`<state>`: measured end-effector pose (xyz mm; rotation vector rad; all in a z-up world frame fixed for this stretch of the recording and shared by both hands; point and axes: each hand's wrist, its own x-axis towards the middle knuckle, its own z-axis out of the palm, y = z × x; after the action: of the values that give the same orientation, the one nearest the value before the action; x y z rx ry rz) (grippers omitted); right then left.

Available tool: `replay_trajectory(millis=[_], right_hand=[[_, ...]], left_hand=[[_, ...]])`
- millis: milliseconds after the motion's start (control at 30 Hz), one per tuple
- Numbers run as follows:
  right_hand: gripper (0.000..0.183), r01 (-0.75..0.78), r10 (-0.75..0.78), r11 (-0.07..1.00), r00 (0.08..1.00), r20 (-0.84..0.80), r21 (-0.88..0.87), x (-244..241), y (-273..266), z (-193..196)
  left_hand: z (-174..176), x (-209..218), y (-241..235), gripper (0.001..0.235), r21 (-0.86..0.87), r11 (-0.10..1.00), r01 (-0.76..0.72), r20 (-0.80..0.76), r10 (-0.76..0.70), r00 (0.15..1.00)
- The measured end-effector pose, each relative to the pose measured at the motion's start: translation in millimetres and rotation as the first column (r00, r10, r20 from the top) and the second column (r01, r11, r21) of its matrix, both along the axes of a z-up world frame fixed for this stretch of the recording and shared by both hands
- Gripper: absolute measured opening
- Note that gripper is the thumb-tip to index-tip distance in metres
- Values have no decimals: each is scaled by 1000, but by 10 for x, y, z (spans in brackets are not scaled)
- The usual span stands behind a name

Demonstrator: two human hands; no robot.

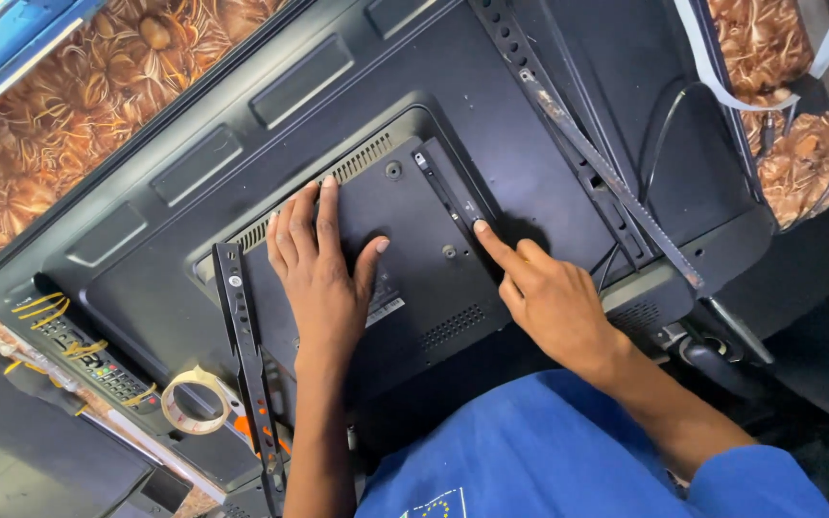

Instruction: The person attaches a metal stand to the back of a television using a screwdriver. They align the stand, insert screws, and tighten them to secure the bracket to the TV.

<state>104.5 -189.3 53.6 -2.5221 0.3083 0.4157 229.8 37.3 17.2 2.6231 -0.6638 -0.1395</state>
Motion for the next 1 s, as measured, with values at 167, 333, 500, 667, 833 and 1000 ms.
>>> replay_trajectory(millis=[167,333,500,667,833,1000], right_hand=[[56,3,-4,998,1000,18,65,-10,-79,-73],[57,-9,6,997,999,40,76,-67,-89,-121],[56,-18,12,997,997,82,81,-77,-83,-32],[47,35,-145,936,946,291,351,-12,-256,144],[37,142,-405,878,729,552,457,-231,-474,966],[23,100,-394,919,276,877,382,-472,-237,992]], left_hand=[[39,-28,-1,76,-16,1000,4,-11,-4,1000],[42,-36,-3,75,-29,999,13,-3,-13,1000],[46,-86,-3,74,-46,999,7,31,-6,1000],[-26,-118,47,74,-86,996,19,42,-15,999],[92,-241,8,61,-135,989,55,115,-40,993],[286,-786,-315,47,-200,967,160,108,-140,984]])
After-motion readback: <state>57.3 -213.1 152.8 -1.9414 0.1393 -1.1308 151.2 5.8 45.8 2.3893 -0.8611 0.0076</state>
